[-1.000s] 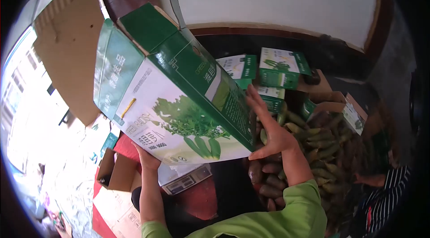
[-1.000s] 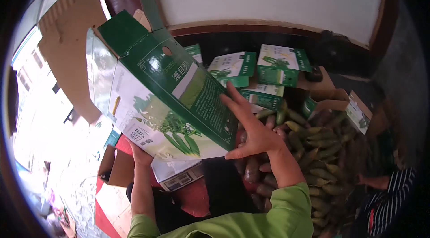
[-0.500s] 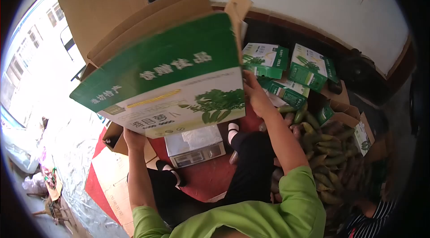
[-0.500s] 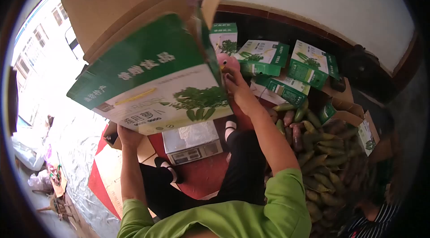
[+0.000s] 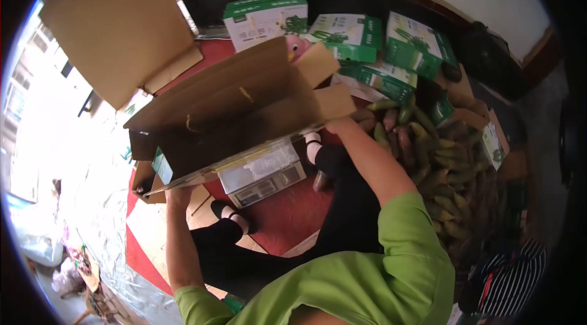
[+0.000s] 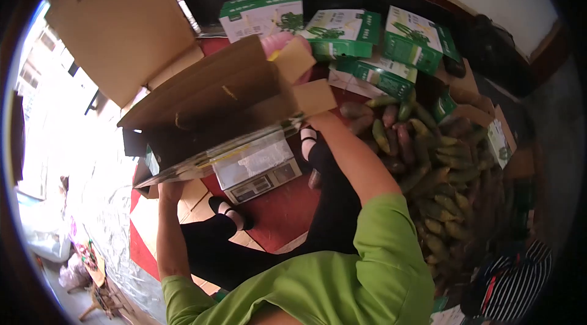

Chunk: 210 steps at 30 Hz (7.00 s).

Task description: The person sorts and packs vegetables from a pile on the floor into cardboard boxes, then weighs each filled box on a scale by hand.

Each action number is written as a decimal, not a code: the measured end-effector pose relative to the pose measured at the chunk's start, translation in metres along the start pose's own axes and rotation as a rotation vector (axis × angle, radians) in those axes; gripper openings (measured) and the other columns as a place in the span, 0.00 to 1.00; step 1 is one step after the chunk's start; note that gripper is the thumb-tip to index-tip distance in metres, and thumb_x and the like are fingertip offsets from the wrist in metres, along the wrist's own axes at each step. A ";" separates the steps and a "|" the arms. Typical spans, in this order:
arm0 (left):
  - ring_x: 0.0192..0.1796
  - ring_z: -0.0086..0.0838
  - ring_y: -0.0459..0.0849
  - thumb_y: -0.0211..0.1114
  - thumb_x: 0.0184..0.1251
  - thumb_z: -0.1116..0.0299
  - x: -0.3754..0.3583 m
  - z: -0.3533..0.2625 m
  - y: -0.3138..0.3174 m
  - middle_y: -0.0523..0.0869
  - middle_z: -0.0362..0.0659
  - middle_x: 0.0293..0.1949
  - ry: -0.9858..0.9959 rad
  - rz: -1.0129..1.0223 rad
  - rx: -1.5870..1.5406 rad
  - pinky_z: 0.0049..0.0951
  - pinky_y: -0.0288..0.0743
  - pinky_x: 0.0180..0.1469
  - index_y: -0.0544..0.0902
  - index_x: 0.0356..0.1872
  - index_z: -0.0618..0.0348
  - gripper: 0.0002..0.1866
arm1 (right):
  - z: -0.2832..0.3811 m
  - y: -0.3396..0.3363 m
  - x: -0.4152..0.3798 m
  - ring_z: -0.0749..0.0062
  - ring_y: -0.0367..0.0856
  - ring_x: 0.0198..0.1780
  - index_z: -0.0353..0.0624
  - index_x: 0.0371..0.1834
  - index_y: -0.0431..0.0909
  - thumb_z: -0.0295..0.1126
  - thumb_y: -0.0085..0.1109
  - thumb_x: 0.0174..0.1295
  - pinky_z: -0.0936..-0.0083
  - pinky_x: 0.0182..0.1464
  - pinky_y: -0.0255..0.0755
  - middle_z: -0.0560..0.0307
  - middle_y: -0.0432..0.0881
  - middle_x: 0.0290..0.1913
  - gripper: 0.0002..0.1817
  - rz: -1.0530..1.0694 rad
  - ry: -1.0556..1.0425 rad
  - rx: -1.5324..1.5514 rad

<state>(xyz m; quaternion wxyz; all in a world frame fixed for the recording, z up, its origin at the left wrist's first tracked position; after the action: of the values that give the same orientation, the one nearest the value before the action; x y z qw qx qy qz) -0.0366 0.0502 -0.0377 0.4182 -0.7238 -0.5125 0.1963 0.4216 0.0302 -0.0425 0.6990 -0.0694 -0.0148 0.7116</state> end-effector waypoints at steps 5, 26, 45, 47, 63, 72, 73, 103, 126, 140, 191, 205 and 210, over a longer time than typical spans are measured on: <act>0.49 0.36 0.78 0.64 0.55 0.75 -0.001 0.024 0.027 0.78 0.47 0.50 -0.307 0.150 -0.744 0.37 0.78 0.46 0.73 0.52 0.63 0.21 | -0.042 0.002 -0.012 0.72 0.73 0.52 0.40 0.57 0.68 0.27 0.52 0.59 0.74 0.50 0.68 0.54 0.75 0.51 0.21 -0.047 0.044 -0.073; 0.45 0.36 0.78 0.56 0.62 0.67 -0.013 0.094 0.020 0.78 0.45 0.44 -0.337 -0.151 -0.722 0.36 0.77 0.42 0.75 0.44 0.60 0.12 | -0.102 0.023 0.043 0.61 0.79 0.34 0.43 0.49 0.78 0.41 0.53 0.59 0.62 0.34 0.71 0.49 0.81 0.39 0.19 -0.228 0.512 0.564; 0.40 0.42 0.80 0.66 0.50 0.70 -0.002 -0.123 0.028 0.80 0.47 0.38 0.006 0.047 0.579 0.40 0.73 0.38 0.79 0.49 0.48 0.21 | -0.011 -0.012 0.029 0.64 0.81 0.39 0.39 0.44 0.80 0.28 0.54 0.54 0.73 0.43 0.73 0.45 0.82 0.39 0.15 -0.450 -0.115 -0.161; 0.39 0.42 0.80 0.66 0.50 0.70 -0.002 -0.115 0.029 0.80 0.46 0.37 0.165 0.028 0.722 0.40 0.72 0.39 0.81 0.41 0.53 0.14 | 0.010 -0.035 -0.014 0.71 0.80 0.38 0.37 0.47 0.78 0.30 0.54 0.55 0.76 0.41 0.73 0.52 0.83 0.39 0.17 -0.392 -0.092 -0.020; 0.36 0.38 0.80 0.63 0.55 0.72 0.005 -0.133 0.041 0.80 0.43 0.34 0.143 0.035 0.548 0.36 0.71 0.37 0.82 0.36 0.59 0.07 | -0.263 -0.035 -0.419 0.49 0.80 0.41 0.40 0.35 0.81 0.37 0.58 0.50 0.63 0.46 0.72 0.42 0.81 0.36 0.13 -0.726 0.850 -0.545; 0.36 0.35 0.81 0.62 0.58 0.68 -0.004 -0.122 0.046 0.80 0.41 0.34 0.107 -0.025 0.580 0.34 0.72 0.36 0.83 0.35 0.57 0.07 | -0.290 -0.007 -0.434 0.49 0.79 0.33 0.42 0.25 0.80 0.41 0.60 0.48 0.60 0.39 0.73 0.45 0.80 0.28 0.13 -0.646 0.890 -0.712; 0.36 0.35 0.81 0.62 0.58 0.68 -0.004 -0.122 0.047 0.80 0.41 0.34 0.107 -0.027 0.580 0.34 0.72 0.36 0.83 0.35 0.57 0.07 | -0.285 -0.013 -0.433 0.49 0.79 0.33 0.42 0.25 0.80 0.41 0.60 0.48 0.60 0.39 0.73 0.45 0.80 0.28 0.13 -0.645 0.889 -0.712; 0.39 0.37 0.79 0.63 0.50 0.75 -0.017 -0.139 0.056 0.78 0.41 0.32 0.057 -0.177 0.580 0.36 0.73 0.39 0.82 0.32 0.55 0.07 | -0.214 -0.134 -0.501 0.65 0.70 0.52 0.49 0.43 0.75 0.31 0.51 0.57 0.60 0.50 0.65 0.60 0.73 0.46 0.11 -0.264 1.158 -1.558; 0.39 0.33 0.78 0.62 0.51 0.72 -0.017 -0.131 0.051 0.77 0.37 0.32 0.072 -0.157 0.543 0.34 0.73 0.36 0.83 0.32 0.49 0.07 | -0.048 -0.118 -0.339 0.69 0.72 0.54 0.36 0.57 0.66 0.19 0.58 0.54 0.74 0.57 0.65 0.54 0.72 0.53 0.25 -1.048 0.115 -0.409; 0.40 0.33 0.78 0.62 0.48 0.74 -0.017 -0.133 0.052 0.77 0.36 0.33 0.111 -0.171 0.577 0.34 0.74 0.38 0.83 0.32 0.48 0.09 | 0.098 0.096 -0.003 0.54 0.77 0.40 0.37 0.39 0.75 0.30 0.62 0.43 0.64 0.45 0.71 0.44 0.76 0.35 0.18 -0.370 -0.531 -0.605; 0.38 0.38 0.78 0.61 0.55 0.72 -0.019 -0.115 0.064 0.78 0.42 0.34 0.150 -0.151 0.572 0.37 0.71 0.40 0.82 0.35 0.55 0.06 | -0.291 -0.205 -0.526 0.58 0.76 0.47 0.46 0.63 0.65 0.32 0.57 0.61 0.64 0.45 0.70 0.54 0.76 0.52 0.26 -2.093 0.675 0.476; 0.39 0.37 0.78 0.63 0.51 0.71 -0.019 -0.128 0.060 0.78 0.40 0.32 0.112 -0.149 0.600 0.36 0.71 0.39 0.83 0.33 0.52 0.07 | -0.238 -0.148 -0.446 0.56 0.78 0.35 0.38 0.42 0.78 0.31 0.58 0.55 0.66 0.41 0.71 0.45 0.80 0.34 0.12 -1.398 0.618 -0.642; 0.39 0.37 0.77 0.62 0.52 0.72 -0.020 -0.128 0.056 0.78 0.40 0.32 0.123 -0.159 0.580 0.35 0.72 0.39 0.84 0.33 0.52 0.07 | -0.232 -0.124 -0.418 0.48 0.77 0.36 0.40 0.42 0.79 0.35 0.57 0.59 0.61 0.42 0.72 0.43 0.77 0.36 0.12 -1.188 0.749 -0.813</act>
<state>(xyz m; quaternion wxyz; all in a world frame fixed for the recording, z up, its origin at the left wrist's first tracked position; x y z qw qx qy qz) 0.0789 -0.0270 -0.0129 0.6516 -0.5425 -0.4638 0.2569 0.5778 -0.4013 -0.2254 0.8389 -0.5320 -0.0715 0.0900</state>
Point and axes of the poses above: each hand's wrist, its own x-axis towards the middle knuckle, its own y-axis out of the palm, z = x × y, the point moved 1 cm from there along x, towards the middle knuckle
